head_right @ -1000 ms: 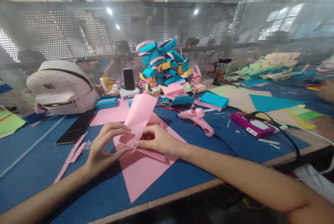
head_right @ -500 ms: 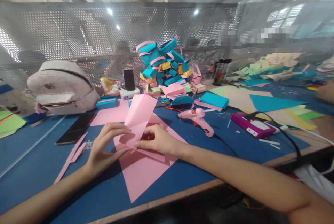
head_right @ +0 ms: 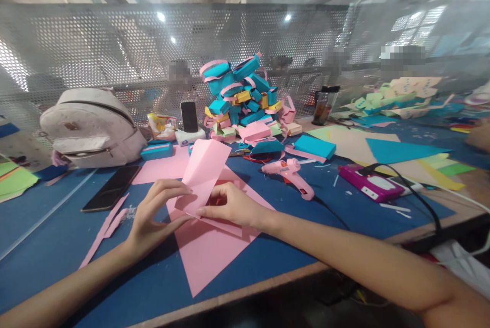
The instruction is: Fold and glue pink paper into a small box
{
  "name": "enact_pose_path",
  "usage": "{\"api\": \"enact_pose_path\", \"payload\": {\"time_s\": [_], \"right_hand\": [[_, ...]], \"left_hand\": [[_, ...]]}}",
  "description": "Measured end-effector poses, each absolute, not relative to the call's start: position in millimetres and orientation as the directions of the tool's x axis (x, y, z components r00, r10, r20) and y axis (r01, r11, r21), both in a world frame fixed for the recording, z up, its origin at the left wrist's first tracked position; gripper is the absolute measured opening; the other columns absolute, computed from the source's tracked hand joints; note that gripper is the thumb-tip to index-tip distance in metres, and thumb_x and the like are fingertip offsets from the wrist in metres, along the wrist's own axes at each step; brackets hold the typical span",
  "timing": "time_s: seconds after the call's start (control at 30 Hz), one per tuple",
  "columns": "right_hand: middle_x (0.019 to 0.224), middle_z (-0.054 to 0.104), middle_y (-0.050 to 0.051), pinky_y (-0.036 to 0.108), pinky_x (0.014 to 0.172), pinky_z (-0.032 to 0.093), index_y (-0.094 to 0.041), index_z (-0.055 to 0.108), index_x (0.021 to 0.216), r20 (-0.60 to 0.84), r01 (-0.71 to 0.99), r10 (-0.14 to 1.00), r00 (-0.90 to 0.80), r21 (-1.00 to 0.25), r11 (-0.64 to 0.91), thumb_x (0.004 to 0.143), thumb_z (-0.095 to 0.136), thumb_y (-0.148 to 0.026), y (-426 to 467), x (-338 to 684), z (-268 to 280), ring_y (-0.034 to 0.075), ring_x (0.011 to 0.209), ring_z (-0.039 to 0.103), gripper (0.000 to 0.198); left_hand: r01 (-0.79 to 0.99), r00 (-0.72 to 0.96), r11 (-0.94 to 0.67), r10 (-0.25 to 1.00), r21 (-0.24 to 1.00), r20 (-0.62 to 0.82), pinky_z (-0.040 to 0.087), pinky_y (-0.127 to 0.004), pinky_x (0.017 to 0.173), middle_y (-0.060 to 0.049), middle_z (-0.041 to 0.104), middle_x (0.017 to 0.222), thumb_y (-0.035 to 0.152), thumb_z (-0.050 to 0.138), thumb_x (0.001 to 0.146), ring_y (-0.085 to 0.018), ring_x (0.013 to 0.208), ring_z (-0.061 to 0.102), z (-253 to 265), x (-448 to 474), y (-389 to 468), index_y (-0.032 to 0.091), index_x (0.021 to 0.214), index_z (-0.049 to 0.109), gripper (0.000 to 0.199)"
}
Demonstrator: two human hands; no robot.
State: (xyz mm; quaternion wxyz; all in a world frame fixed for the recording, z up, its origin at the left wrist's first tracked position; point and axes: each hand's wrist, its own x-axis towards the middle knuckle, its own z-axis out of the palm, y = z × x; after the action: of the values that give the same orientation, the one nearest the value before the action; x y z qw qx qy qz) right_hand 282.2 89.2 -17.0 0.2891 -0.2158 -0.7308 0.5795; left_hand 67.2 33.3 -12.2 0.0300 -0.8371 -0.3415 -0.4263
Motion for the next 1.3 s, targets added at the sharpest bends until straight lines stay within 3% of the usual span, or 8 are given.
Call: {"api": "enact_pose_path", "payload": {"time_s": [0.23, 0.93, 1.1, 1.3], "right_hand": [[0.098, 0.075, 0.009, 0.036, 0.083, 0.052, -0.016, 0.075, 0.097, 0.152, -0.007, 0.665, -0.731, -0.976, 0.216, 0.075, 0.077, -0.044, 87.4, 282.4, -17.4, 0.024, 0.091, 0.068, 0.036], [0.099, 0.075, 0.009, 0.036, 0.084, 0.052, -0.015, 0.075, 0.098, 0.157, -0.025, 0.664, -0.731, -0.979, 0.203, 0.075, 0.077, -0.041, 86.3, 281.0, -16.1, 0.024, 0.091, 0.069, 0.035], [0.097, 0.075, 0.009, 0.036, 0.082, 0.052, -0.014, 0.074, 0.094, 0.163, -0.017, 0.7, -0.695, -0.977, 0.21, 0.076, 0.077, -0.044, 89.0, 280.5, -20.7, 0.023, 0.09, 0.068, 0.035], [0.101, 0.074, 0.009, 0.035, 0.081, 0.052, -0.015, 0.073, 0.101, 0.172, -0.061, 0.714, -0.679, -0.982, 0.179, 0.078, 0.075, -0.044, 94.0, 280.9, -26.1, 0.022, 0.091, 0.068, 0.037]], "left_hand": [[0.595, 0.404, -0.766, 0.545, 0.242, 0.734, 0.047, -0.035, 0.083, -0.008, 0.064, 0.104, 0.027, 0.074, 0.081, -0.023, 0.099, 0.058, -11.9, 68.2, 34.2, 0.021, 0.112, 0.061, 0.035], [0.606, 0.406, -0.765, 0.535, 0.22, 0.741, 0.049, -0.036, 0.082, -0.008, 0.065, 0.103, 0.03, 0.073, 0.082, -0.023, 0.097, 0.06, -11.5, 68.9, 34.3, 0.022, 0.112, 0.061, 0.033], [0.647, 0.36, -0.727, 0.557, 0.23, 0.748, 0.05, -0.038, 0.09, -0.01, 0.059, 0.117, 0.028, 0.075, 0.08, -0.024, 0.108, 0.058, -15.0, 67.3, 35.6, 0.023, 0.122, 0.056, 0.047], [0.616, 0.272, -0.707, 0.604, 0.346, 0.749, 0.05, -0.037, 0.091, -0.011, 0.056, 0.121, 0.027, 0.077, 0.078, -0.024, 0.112, 0.056, -16.9, 63.8, 38.4, 0.022, 0.129, 0.051, 0.057]]}}
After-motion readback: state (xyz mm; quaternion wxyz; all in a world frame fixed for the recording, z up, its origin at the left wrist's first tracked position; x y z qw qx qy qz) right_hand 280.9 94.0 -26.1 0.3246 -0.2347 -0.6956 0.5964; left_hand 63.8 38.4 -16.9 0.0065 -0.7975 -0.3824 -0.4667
